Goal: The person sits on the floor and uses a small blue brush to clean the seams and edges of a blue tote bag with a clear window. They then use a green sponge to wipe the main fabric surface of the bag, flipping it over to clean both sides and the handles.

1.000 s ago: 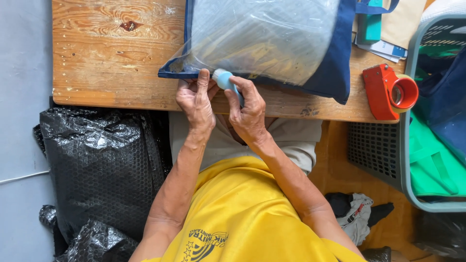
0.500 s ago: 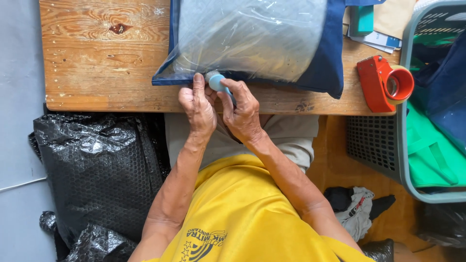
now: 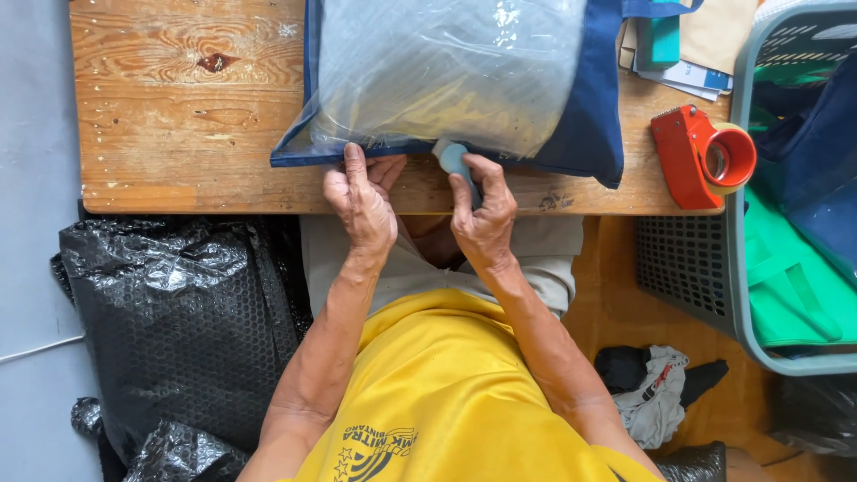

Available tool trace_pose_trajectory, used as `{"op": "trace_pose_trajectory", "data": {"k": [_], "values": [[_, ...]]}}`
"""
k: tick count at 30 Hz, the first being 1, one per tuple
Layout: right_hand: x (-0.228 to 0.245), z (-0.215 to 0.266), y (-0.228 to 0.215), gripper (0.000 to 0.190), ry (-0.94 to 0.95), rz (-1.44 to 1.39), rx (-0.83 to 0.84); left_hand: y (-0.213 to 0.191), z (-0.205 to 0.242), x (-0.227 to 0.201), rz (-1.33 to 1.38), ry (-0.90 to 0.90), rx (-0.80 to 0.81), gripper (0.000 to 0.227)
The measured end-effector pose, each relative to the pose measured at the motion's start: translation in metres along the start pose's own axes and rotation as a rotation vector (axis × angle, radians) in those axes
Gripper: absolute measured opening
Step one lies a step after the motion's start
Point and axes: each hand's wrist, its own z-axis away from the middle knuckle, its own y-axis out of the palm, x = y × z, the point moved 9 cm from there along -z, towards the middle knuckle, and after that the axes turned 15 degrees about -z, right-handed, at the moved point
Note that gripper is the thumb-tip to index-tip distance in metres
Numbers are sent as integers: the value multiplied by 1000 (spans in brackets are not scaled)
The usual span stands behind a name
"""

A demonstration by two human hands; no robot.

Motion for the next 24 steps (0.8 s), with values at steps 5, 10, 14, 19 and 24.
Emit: {"op": "trace_pose_trajectory", "data": {"k": [5,10,14,19,24], "values": [[15,-2,-6,24,10,-23,-37,27,16,3,-99,-29,73,34],[30,-12,23,25,-48,-63,-9,22,4,51,-12,-96,90,23],[8,-7,12,24,-34,-22,-2,21,8,36,67,-105,135,21],[15,3,0,24,-52,73,-46,28,14,46,79,-147,195,25],[14,5,16,23,-49,40,-45,28,6,51,31,-60,237,27]]}}
